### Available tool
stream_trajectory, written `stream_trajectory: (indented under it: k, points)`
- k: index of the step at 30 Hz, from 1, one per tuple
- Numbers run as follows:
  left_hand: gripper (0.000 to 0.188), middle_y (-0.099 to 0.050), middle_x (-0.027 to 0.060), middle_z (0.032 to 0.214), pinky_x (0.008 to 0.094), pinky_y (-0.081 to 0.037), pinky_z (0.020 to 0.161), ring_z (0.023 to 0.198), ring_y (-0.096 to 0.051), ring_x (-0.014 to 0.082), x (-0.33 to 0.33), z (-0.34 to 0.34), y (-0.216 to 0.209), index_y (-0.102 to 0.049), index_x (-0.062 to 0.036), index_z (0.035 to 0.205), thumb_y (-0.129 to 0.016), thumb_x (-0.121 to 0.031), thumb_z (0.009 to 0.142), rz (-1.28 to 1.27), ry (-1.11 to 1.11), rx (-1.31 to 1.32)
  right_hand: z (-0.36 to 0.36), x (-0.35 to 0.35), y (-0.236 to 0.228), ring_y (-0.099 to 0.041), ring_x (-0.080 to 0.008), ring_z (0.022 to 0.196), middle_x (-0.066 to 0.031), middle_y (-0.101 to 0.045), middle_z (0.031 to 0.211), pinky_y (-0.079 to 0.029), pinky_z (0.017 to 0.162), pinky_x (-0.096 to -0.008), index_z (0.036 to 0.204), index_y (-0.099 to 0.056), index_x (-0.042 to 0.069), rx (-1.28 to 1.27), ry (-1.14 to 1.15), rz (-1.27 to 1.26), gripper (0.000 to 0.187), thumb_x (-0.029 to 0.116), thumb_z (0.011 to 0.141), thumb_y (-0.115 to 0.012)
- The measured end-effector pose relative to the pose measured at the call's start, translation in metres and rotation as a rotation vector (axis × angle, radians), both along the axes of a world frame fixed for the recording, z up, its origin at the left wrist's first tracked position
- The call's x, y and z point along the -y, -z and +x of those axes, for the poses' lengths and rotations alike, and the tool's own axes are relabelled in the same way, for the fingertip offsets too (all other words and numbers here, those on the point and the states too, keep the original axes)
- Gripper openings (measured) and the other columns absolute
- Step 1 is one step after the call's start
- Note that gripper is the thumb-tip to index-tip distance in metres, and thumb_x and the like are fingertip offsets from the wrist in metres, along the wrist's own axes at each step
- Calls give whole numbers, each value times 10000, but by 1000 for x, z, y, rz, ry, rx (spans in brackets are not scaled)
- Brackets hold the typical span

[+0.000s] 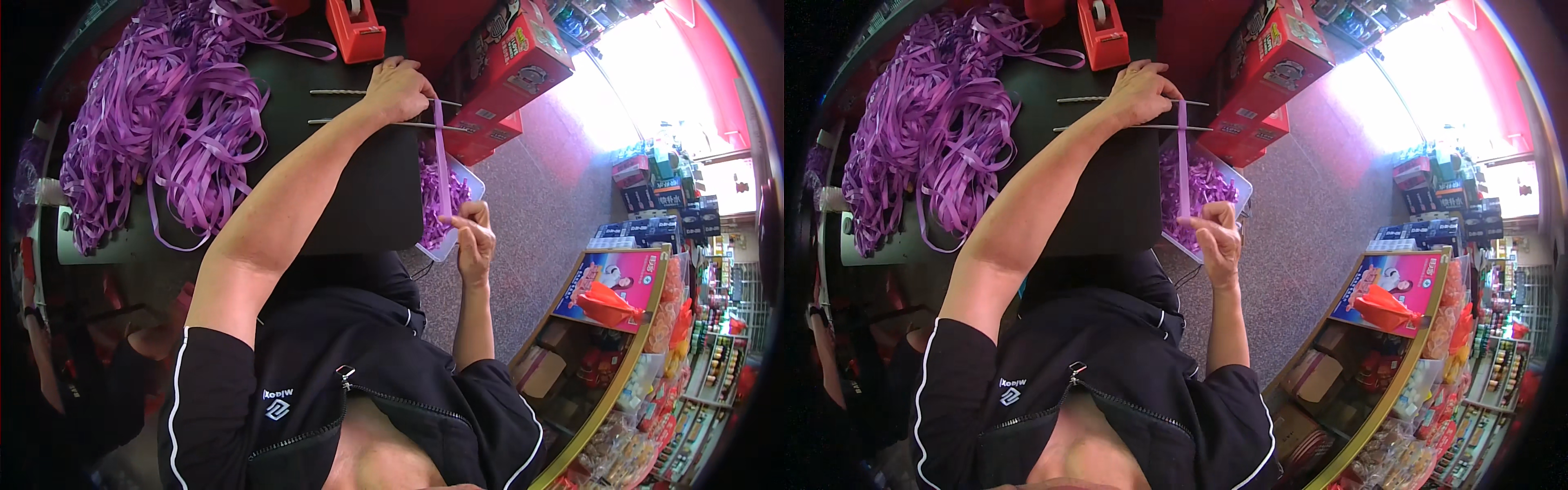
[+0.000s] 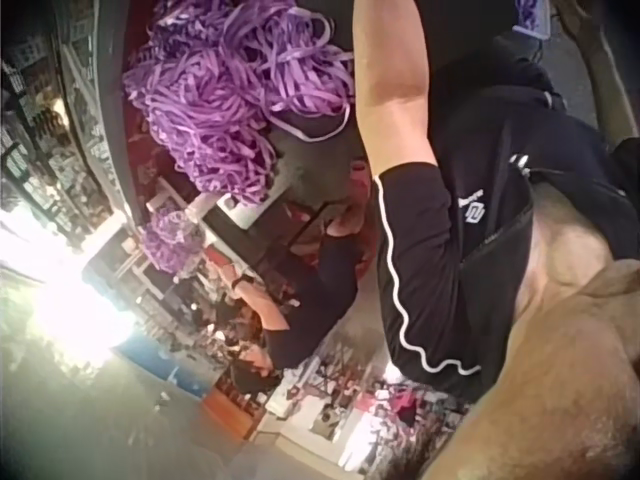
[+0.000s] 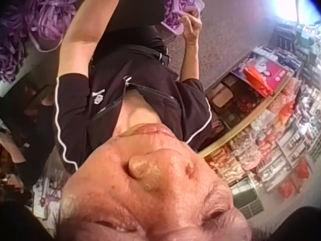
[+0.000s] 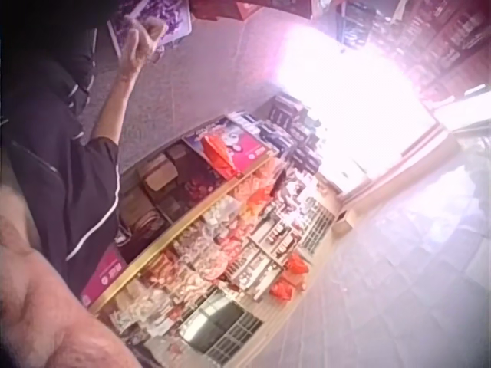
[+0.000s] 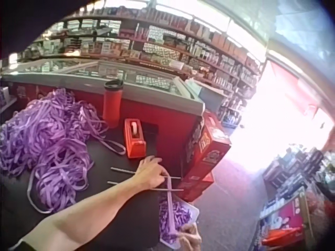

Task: Tying purple ribbons into specific loops using a metal rod jig for uniform sizing.

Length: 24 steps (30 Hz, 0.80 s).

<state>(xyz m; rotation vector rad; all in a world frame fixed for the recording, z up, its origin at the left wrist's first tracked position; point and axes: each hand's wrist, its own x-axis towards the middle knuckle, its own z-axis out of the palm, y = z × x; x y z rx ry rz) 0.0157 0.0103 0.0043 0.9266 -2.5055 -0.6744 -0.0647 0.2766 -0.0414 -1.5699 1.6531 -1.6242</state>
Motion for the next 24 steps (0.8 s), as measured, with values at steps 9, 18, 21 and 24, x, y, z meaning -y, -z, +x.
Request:
stream_trajectory:
  k: [9, 18, 21, 24]
  points:
    - [300, -424, 107, 1397, 435, -197, 1095, 1332, -279, 337, 0, 1, 2, -734, -268, 957, -599, -207, 697, 13, -8, -15, -13, 41, -53, -418, -161, 833, -55, -458, 842, -341, 744, -306, 838, -707, -8, 42, -101, -229, 408, 385, 844, -598]
    - [289, -438, 122, 1382, 438, -213, 1089, 1322, -293, 349, 1, 0, 4, -737, -254, 952, -612, -199, 697, -8, 6, -46, -69, 175, -92, -463, -164, 1000, -88, -521, 999, -376, 891, -322, 950, -657, -94, 164, -261, -384, 346, 227, 934, -527]
    - [291, -446, 127, 1374, 442, -221, 1085, 1321, -295, 355, 0, 2, 2, -738, -244, 955, -609, -197, 698, -21, -11, -44, -85, 217, -85, -490, -118, 993, -61, -567, 994, -377, 894, -289, 968, -661, -47, 102, -226, -201, 315, 226, 956, -504]
    - [289, -450, 130, 1367, 448, -220, 1086, 1324, -292, 358, 1, 5, 3, -738, -219, 948, -611, -193, 691, -24, -12, -66, -98, 243, -49, -515, -82, 956, -17, -607, 953, -369, 894, -251, 969, -661, 4, 367, -314, -1, 290, 245, 966, -498]
